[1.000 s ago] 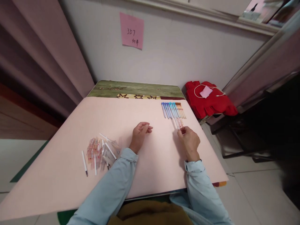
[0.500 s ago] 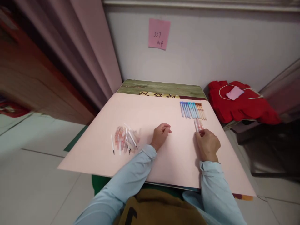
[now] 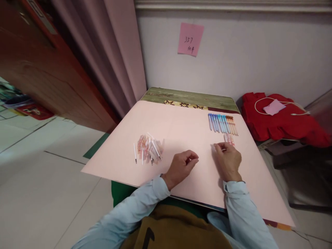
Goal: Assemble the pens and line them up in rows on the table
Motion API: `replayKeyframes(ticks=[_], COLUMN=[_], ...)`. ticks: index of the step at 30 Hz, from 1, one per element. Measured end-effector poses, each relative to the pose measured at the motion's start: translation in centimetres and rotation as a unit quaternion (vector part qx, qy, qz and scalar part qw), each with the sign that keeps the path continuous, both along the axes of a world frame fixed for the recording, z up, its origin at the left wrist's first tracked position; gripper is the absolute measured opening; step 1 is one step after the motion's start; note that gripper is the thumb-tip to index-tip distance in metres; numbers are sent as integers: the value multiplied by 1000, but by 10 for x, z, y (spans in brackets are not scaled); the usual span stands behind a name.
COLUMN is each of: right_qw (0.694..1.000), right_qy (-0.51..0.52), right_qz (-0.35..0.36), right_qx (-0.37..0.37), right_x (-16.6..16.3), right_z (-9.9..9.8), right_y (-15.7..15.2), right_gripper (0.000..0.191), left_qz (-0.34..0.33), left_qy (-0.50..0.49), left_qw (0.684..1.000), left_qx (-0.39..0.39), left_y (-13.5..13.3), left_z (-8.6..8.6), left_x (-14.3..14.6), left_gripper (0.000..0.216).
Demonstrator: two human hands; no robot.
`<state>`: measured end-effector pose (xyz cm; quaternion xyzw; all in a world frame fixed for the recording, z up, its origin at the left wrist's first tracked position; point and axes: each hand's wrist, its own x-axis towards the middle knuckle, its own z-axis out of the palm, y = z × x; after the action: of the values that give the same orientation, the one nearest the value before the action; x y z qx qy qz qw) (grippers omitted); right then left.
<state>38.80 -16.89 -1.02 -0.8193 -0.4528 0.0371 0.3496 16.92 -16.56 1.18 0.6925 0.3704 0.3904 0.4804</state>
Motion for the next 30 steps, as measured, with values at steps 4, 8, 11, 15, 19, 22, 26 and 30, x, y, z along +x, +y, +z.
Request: replayKeyframes(ticks=[4, 8, 11, 15, 19, 22, 26, 30], right_qw=[980, 933, 907, 907, 908, 907, 905, 901], right_qy=[161, 245, 228, 160, 90, 57, 32, 34], right_qz=[119, 263, 348, 375, 378, 368, 361, 369], right_qx=[15, -32, -61, -102, -158, -196, -223, -225], right_x=[-38, -82, -112, -143, -164, -174, -180, -184], right_z=[5, 15, 22, 26, 26, 26, 26, 26], right_y=[3, 2, 3, 11, 18, 21, 24, 25], right_gripper=[31, 30, 21, 16, 23, 27, 22, 21], left_qz=[76, 255, 381, 440, 439, 421, 386, 319], left_qy=[17, -26, -27, -6, 16, 22, 52, 98], left_qw=[997, 965, 923, 898, 895, 902, 917, 940], left_qx=[6, -56, -32, -31, -75, -91, -86, -73], left_y=[-4, 18, 35, 44, 42, 41, 40, 37], left_z=[9, 8, 10, 12, 7, 1, -1, 1], left_x=[-48, -112, -161, -208, -221, -215, -202, -187], left_gripper=[10, 16, 20, 24, 26, 27, 25, 25])
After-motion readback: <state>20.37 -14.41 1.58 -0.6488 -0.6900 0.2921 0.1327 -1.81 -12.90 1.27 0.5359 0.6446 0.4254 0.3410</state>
